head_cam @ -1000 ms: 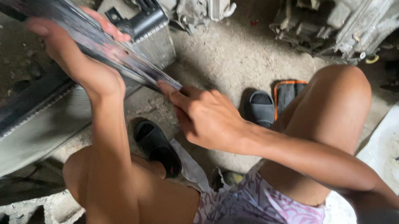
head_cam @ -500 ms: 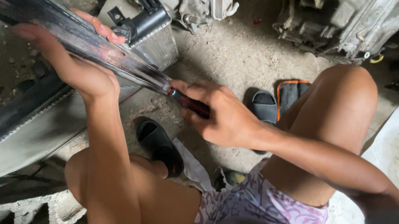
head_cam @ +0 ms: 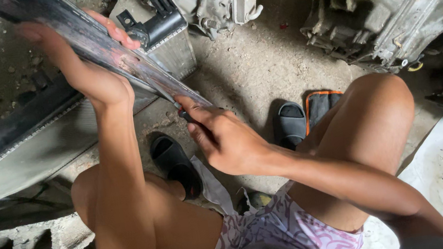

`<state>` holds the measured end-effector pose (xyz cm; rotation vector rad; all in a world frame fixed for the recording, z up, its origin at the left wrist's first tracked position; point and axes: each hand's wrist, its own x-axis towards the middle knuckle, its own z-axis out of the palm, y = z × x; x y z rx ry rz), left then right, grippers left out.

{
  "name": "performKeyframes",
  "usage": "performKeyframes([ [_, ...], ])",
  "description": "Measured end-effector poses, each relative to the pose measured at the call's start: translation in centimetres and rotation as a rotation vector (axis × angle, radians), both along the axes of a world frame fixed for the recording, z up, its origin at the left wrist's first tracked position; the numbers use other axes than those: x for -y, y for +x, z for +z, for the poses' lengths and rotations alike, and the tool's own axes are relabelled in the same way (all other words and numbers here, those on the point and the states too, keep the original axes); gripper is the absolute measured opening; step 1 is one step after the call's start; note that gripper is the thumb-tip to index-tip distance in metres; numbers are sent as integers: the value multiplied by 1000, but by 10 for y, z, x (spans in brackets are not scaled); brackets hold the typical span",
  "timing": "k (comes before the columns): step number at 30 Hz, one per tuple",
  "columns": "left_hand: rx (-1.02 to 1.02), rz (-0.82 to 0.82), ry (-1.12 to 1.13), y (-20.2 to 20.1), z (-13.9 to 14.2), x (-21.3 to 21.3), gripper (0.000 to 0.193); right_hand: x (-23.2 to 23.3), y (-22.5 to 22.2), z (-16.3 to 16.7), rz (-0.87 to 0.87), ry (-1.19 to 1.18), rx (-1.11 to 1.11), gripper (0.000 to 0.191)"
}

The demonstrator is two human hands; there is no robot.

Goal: The person sits on the floor and uses a screwdriver to scrape and pry at the edge of a long, rectangular metal part. They repeatedly work along the seam, occasionally repositioning the part and adjusting their grip.

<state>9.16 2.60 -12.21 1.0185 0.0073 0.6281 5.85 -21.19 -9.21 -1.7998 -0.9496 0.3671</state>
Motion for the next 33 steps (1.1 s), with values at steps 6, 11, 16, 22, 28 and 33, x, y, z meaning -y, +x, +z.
performKeyframes([
  [6,-6,34,2,0,1,-1,83,-4,-4,-1,-22,-402,-524,59],
  [11,35,6,68,-1,0,3,83,-1,-3,-1,-18,-39,-298,50],
  [16,17,16,43,0,-2,4,81,-5,-4,-2,-19,-21,-331,52],
  [22,13,17,47,-1,-2,3,82,-9,-8,-4,-40,-119,-434,58],
  [28,7,50,-23,0,0,6,75,-12,-7,-2,-44,130,-35,49],
  [33,11,37,31,-2,1,5,82,-15,-8,8,-45,-354,-635,62],
])
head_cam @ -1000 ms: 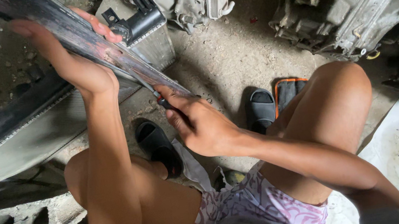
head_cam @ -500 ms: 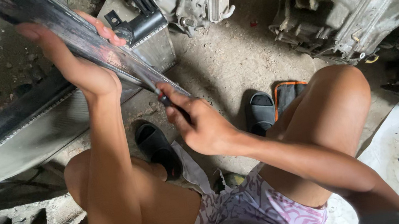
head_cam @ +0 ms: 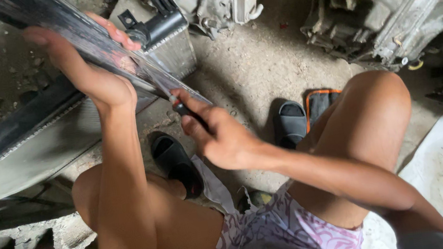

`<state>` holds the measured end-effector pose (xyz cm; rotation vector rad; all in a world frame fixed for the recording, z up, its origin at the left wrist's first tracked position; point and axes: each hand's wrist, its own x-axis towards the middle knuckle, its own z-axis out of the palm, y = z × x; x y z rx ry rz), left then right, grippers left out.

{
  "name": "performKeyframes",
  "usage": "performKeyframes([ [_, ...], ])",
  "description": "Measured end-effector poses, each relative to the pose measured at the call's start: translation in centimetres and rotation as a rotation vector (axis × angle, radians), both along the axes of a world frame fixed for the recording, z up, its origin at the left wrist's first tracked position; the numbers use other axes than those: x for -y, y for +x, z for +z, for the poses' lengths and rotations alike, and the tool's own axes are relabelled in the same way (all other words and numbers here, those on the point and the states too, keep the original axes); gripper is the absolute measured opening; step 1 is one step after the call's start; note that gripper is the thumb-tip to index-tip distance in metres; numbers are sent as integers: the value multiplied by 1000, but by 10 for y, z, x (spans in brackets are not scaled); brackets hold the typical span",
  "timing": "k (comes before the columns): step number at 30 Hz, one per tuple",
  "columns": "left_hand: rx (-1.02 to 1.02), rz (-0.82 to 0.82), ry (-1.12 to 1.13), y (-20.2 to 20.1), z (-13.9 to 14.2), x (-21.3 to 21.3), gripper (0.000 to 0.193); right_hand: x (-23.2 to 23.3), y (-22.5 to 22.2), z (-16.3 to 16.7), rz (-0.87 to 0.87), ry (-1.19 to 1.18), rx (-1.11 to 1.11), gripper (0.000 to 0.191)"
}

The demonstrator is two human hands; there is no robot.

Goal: The person sits on the floor and uses a screwdriver to scrape and pry at the edge of a long, rectangular metal part. They repeatedly work along the seam, occasionally repositioning the part and adjusting their grip.

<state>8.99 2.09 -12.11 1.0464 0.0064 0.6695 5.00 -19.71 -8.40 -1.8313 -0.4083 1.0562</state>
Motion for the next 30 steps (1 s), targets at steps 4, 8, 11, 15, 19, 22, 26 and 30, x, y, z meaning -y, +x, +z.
performKeyframes([
  [4,12,-21,35,-1,-1,-2,83,1,-2,-6,-41,319,158,57],
  [8,-5,-6,8,0,-4,-3,81,4,-8,-21,-11,375,272,53],
  [11,22,-28,-10,1,-7,-3,80,3,-9,-26,-13,411,322,53],
  [15,0,27,56,2,-10,-3,78,0,-10,-23,-106,279,38,59],
  [19,24,-44,26,2,-10,-3,81,2,-11,-17,-57,361,105,56],
  [22,9,-32,-12,0,-9,-3,78,3,-11,-13,-38,323,13,59],
  [26,-1,-100,-34,0,-6,0,83,1,-9,-7,-76,392,10,60],
  [30,10,19,87,0,-2,4,79,0,-7,1,-106,232,-123,61],
])
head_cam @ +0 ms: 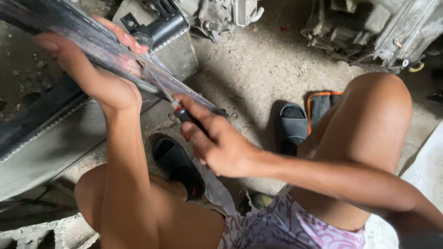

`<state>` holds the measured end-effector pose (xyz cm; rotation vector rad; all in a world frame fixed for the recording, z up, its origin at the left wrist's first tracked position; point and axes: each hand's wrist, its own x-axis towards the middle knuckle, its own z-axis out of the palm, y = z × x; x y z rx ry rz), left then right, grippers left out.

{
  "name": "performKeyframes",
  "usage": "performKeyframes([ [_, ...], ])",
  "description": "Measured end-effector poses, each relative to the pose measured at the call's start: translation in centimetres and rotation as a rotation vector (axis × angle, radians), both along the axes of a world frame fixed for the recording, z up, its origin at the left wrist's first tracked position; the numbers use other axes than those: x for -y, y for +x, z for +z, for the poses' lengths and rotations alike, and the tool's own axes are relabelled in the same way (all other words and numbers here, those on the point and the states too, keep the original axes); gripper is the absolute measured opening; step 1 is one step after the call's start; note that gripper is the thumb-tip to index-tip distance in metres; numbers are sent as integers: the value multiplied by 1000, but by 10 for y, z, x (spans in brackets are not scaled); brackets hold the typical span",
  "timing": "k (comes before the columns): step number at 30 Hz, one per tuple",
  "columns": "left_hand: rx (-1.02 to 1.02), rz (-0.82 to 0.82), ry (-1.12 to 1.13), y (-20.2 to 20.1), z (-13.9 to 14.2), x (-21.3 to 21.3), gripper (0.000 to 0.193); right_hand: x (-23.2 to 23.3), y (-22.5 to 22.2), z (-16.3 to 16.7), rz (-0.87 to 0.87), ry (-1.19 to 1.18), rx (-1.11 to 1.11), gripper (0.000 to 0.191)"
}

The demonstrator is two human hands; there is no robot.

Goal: The person sits on the floor and uses a screwdriver to scrape and pry at the edge of a long, rectangular metal part. They repeatedly work along the seam, occasionally repositioning the part and adjusting their grip.

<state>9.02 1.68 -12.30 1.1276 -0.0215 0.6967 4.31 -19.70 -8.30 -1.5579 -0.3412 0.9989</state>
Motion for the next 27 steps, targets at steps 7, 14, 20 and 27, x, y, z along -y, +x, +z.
performKeyframes([
  [7,-17,-47,-58,-4,0,-3,85,5,2,3,85,33,61,63],
  [14,-15,-178,-75,-10,1,-7,86,20,10,-12,145,-28,509,62],
  [20,-8,-128,100,-18,13,-4,94,30,10,-17,321,-301,845,87],
  [27,9,-127,141,-15,22,3,97,39,11,-29,390,-452,1209,108],
])
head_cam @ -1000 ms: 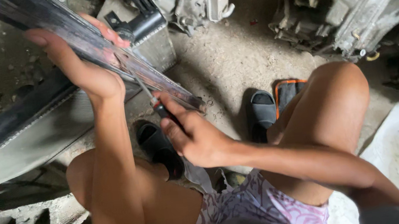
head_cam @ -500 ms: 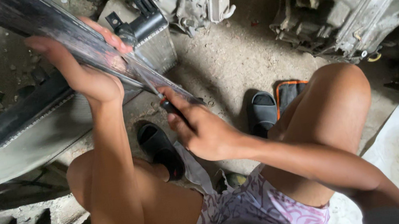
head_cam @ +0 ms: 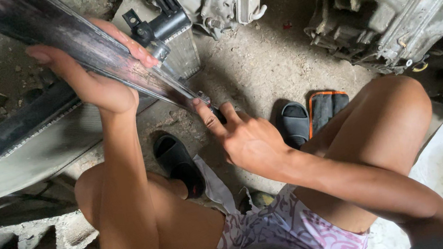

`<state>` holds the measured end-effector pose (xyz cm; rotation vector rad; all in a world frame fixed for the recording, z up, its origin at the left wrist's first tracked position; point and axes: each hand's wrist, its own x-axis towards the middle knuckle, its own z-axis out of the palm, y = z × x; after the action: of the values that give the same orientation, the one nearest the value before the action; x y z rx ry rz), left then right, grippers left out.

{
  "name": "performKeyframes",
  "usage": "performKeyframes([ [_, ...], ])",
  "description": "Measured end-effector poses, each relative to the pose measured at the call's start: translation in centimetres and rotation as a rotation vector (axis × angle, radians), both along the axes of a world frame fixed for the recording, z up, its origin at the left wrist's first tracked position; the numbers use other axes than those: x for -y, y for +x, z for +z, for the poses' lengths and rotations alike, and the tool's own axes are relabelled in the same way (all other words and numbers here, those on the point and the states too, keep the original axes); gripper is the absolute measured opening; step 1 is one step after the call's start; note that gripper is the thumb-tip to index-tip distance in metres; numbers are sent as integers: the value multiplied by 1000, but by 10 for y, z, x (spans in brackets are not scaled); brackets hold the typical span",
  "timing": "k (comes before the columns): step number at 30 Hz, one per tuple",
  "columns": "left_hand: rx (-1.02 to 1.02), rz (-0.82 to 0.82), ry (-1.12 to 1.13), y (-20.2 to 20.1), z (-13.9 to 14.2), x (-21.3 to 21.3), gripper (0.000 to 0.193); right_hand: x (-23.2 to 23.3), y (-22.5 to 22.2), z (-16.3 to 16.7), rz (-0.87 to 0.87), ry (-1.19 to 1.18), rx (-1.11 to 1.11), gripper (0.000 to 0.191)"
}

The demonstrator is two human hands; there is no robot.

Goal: The person sits on the floor and uses a screwdriver to scrape and pry at the edge of a long, rectangular metal part. They repeatedly work along the seam, occasionally repositioning the part and adjusting their grip.

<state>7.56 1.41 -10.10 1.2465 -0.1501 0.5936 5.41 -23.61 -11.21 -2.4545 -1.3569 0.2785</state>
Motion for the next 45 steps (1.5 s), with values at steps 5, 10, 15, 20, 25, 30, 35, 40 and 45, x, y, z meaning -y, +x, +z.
performKeyframes([
  [5,26,-6,73,3,-3,-1,97,2,8,-35,16,14,67,100],
  [10,-12,-46,-90,4,-6,0,97,-7,22,-81,51,25,125,100],
  [15,-9,-39,-62,3,-5,7,97,-14,25,-100,13,49,16,102],
  [20,38,-104,21,5,-3,9,96,-15,19,-71,-98,226,-386,78],
  [25,4,-96,-89,7,-9,12,95,-9,13,-27,-185,318,-613,54],
  [30,12,-37,-88,9,-15,12,93,11,9,-12,-129,426,-531,39],
  [35,-2,14,-110,6,-13,3,91,16,13,-18,-279,456,-568,37],
  [40,41,28,-112,6,-8,8,90,10,13,-21,-299,508,-597,36],
  [45,80,15,30,4,-5,9,91,4,16,-20,-262,586,-525,32],
])
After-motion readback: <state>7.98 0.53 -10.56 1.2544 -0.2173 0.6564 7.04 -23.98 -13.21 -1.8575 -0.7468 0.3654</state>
